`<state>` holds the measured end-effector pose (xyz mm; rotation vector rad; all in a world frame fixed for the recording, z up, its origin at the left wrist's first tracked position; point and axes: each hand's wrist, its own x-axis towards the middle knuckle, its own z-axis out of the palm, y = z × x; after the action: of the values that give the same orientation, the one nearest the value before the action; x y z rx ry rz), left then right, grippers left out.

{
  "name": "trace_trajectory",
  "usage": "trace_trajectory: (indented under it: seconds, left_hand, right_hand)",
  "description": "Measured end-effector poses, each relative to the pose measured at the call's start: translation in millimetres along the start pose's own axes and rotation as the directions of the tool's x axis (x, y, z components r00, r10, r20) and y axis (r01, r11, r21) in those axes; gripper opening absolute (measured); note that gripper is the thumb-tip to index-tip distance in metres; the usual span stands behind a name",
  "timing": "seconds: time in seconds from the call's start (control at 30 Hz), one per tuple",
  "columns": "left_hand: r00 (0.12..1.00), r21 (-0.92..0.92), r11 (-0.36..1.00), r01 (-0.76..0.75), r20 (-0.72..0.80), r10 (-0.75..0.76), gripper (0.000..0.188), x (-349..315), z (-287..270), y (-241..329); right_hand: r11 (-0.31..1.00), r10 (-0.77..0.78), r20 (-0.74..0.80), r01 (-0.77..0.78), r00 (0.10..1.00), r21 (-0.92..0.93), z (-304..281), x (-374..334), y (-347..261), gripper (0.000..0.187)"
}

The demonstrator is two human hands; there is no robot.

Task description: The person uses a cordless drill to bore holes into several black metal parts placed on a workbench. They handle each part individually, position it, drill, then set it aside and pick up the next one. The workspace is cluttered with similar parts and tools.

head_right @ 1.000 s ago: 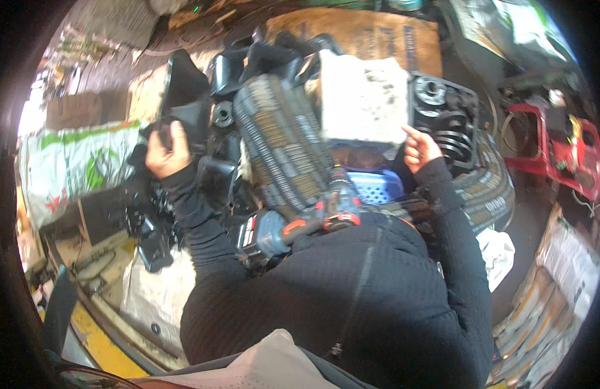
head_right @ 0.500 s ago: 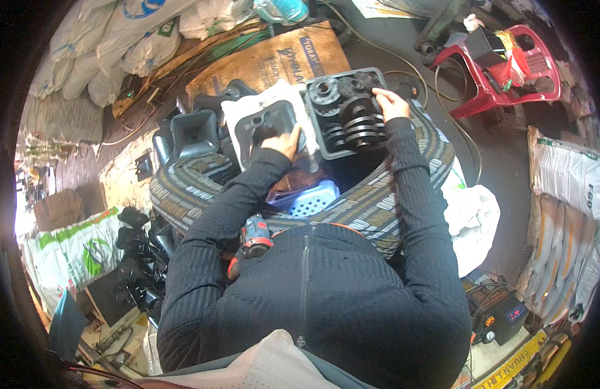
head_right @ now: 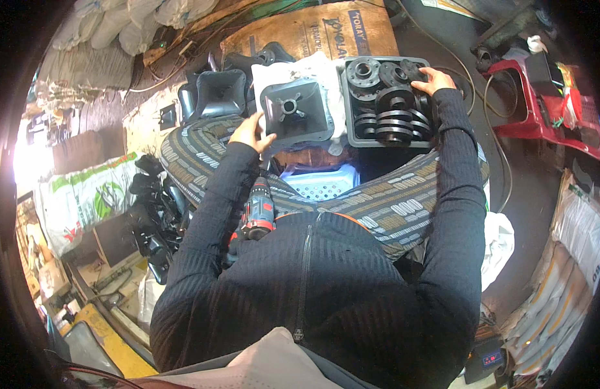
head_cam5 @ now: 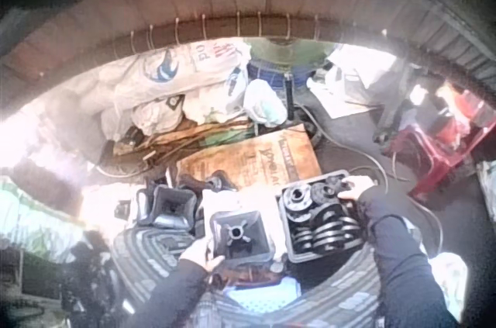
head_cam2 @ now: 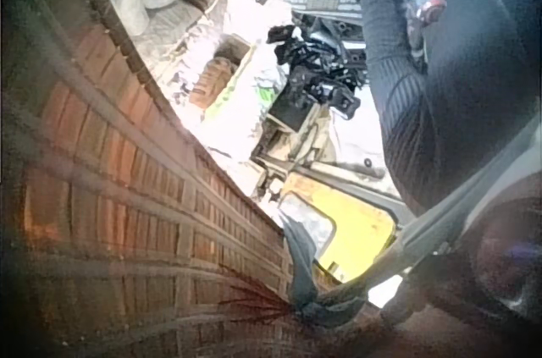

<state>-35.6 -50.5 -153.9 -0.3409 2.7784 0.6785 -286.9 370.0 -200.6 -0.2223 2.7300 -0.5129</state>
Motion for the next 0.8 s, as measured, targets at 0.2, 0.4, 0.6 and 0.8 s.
trace_trajectory:
  seconds: [0.2, 0.4, 0.6, 0.8]
  left_hand:
    - [0.979, 0.014, 0.980, -0.199, -0.040, 0.199, 0.071, 62.2, 34.1, 4.1]
    - [0.974, -0.209, 0.953, -0.217, 0.016, 0.226, 0.061, 67.4, 34.3, -0.2]
    - [0.983, -0.207, 0.967, -0.149, -0.135, 0.122, 0.058, -6.9, -45.6, -6.4]
    - [0.959, -0.465, 0.885, -0.015, 0.244, 0.144, 0.050, -139.8, -107.6, -15.6]
  right_hand:
    - [0.963, -0.213, -0.382, 0.259, 0.899, 0.072, -10.6, -2.7, 7.2, 0.057]
    - [0.618, -0.760, -0.260, 0.786, 0.596, -0.002, 19.7, -85.6, -164.1, 0.049]
    - [0.604, -0.791, 0.028, 0.788, 0.611, -0.117, 80.9, -85.1, -218.3, 0.045]
    - [0.562, -0.804, 0.107, 0.807, 0.585, -0.185, 88.1, -84.7, -228.3, 0.045]
